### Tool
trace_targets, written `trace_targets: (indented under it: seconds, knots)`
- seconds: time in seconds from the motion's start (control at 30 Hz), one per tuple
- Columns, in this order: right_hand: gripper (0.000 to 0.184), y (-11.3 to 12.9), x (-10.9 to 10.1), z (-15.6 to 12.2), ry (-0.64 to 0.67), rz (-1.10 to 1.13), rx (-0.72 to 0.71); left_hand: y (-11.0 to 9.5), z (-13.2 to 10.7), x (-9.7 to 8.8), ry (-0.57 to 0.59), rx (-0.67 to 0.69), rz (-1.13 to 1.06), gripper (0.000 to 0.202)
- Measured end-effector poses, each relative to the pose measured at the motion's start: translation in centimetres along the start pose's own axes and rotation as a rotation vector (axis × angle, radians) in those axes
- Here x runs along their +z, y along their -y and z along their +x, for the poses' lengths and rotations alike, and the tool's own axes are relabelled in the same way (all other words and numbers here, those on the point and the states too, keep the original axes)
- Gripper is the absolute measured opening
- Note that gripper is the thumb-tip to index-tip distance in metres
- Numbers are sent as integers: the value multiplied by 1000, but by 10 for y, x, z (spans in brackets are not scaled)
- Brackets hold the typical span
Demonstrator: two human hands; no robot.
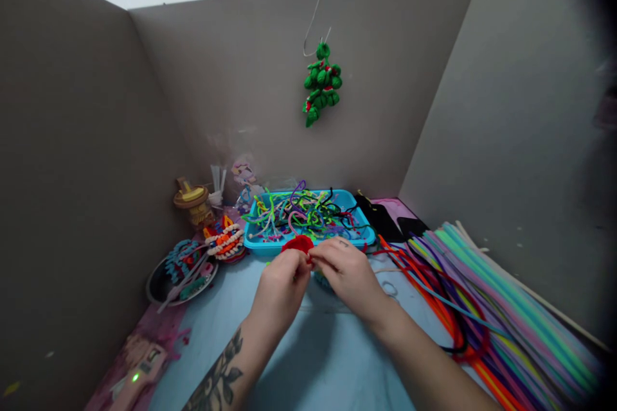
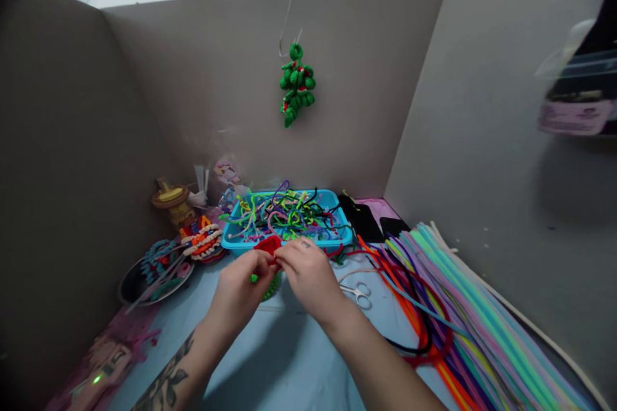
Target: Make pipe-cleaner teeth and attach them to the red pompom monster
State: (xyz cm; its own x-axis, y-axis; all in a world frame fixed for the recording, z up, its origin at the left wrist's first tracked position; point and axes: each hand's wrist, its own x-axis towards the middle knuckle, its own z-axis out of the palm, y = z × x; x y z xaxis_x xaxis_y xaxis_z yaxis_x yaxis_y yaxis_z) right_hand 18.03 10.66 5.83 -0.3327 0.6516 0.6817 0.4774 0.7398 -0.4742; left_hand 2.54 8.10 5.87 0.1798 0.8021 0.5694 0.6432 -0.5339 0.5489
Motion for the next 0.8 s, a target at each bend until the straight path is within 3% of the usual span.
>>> trace_targets:
  seconds: [0.2, 0.5, 0.8]
  knots:
    - [16, 0, -3, 1, 47, 21, 13, 5, 2, -3, -11, -18, -62, 20]
    - [10, 3, -22, 7, 192, 19, -1, 3, 8, -25, 247, 136, -120, 17]
    - [15, 12, -35, 7, 355, 49, -28, -10, 6, -36, 375, 305, 79, 18]
